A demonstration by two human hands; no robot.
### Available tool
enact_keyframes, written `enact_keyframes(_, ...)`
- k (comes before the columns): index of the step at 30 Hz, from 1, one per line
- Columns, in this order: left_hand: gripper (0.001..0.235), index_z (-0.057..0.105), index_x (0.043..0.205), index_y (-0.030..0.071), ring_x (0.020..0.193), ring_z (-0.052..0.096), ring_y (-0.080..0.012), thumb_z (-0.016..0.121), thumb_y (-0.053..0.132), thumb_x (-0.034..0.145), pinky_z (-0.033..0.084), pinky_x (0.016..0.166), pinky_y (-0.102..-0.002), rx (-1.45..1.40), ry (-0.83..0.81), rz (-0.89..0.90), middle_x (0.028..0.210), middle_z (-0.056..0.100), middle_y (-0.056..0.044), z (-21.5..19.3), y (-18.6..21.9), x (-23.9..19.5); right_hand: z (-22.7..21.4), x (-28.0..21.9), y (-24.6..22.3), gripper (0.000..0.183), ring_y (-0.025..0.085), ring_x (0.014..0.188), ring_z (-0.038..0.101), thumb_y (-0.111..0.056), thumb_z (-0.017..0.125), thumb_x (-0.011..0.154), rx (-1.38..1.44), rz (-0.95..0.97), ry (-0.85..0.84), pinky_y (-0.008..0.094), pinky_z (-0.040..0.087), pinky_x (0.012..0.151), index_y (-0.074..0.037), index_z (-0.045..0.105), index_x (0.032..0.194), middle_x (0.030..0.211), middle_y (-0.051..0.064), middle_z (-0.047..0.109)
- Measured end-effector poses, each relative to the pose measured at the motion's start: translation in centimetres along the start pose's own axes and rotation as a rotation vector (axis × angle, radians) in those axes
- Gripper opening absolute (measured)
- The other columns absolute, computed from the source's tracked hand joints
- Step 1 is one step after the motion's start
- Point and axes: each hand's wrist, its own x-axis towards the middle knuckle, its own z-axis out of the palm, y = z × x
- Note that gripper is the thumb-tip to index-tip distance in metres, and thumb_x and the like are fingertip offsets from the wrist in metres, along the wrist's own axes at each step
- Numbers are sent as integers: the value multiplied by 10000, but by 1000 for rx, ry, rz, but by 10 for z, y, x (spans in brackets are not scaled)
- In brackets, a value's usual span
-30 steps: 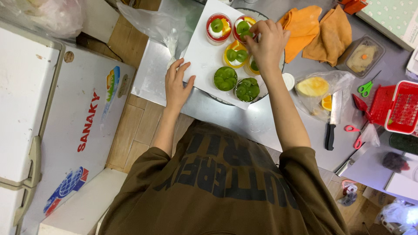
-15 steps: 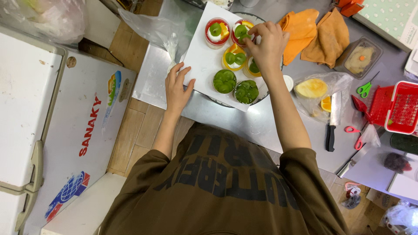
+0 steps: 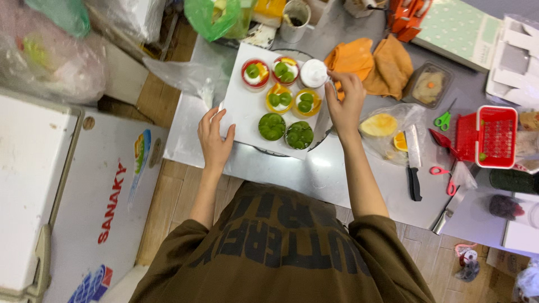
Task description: The person assembles small dessert cups by placing fruit slices and kiwi pieces on top of a white cream base. They use a knife to cut fruit and a piping bag to add cream, then arrange the finished cups on a tray.
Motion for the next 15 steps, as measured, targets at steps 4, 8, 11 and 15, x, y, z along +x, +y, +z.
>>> enact_keyframes(4,449,609,1349,76,1331,507,-332,758,131,930,373,1124,-475,20,0,62,1420,549,-118,0,19,5,-38,-39,22,231,225,900,600,-95,739,952,23,109,92,355,477,835,-62,739,1180,1064,89,658)
enact_keyframes(8,418,623,1331,81,1335,522,-317,754,125,937,371,1143,-472,-17,14,167,1397,579,-104,6,39,8,-72,-80,54,203,208,981,616,-68,719,983,55,145,199,324,509,853,-45,725,1185,1137,95,662)
enact_keyframes(11,406,633,1318,75,1344,523,-319,752,123,933,368,1136,-469,-20,11,197,1380,595,-99,12,53,8,-87,-109,71,196,164,931,631,-77,707,988,98,293,275,291,506,842,-46,718,1182,1130,74,661)
enact_keyframes(15,401,642,1312,68,1343,526,-313,747,119,929,370,1137,-460,-27,12,197,1372,599,-98,22,67,-1,-98,-146,93,196,152,863,605,-94,719,963,63,428,308,286,454,767,-55,730,1155,1072,55,668)
